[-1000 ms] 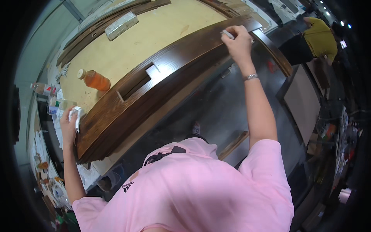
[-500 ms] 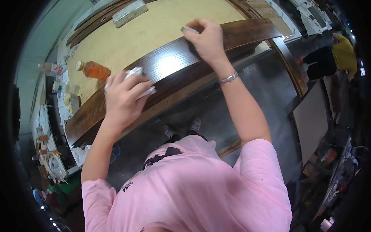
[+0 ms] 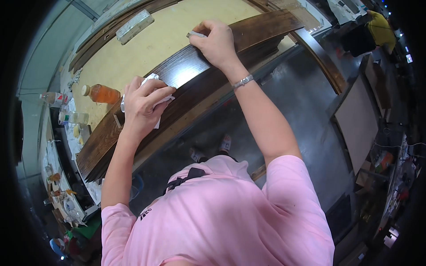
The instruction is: The person wipes the surface of a dark wooden furniture component with a white cloth, then scrapes the surface and edges with a small metal tool. They alternate between wiping with the cloth and scraping the wood, handling a small wooden block at the end.
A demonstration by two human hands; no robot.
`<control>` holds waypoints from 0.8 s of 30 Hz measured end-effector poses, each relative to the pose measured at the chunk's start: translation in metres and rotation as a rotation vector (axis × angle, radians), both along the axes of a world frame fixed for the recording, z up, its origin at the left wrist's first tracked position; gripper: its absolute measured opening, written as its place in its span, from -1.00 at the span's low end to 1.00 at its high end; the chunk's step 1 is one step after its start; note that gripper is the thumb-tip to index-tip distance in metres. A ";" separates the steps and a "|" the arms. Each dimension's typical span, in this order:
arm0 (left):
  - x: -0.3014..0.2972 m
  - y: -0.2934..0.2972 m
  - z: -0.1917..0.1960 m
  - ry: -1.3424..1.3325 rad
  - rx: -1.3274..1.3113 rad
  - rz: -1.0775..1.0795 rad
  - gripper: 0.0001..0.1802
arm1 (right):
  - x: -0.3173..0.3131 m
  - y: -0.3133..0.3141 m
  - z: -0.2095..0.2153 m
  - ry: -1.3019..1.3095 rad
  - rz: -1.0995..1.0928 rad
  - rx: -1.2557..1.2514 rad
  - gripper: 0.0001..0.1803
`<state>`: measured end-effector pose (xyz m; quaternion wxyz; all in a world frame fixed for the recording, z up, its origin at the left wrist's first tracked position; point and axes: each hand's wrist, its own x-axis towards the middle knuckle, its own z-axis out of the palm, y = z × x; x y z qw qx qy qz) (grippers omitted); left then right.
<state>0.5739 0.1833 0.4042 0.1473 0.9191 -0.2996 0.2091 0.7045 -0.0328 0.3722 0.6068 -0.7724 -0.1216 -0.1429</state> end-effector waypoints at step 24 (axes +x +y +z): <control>0.002 -0.005 -0.004 0.056 -0.142 -0.058 -0.66 | -0.003 0.007 0.003 -0.043 -0.128 -0.058 -0.83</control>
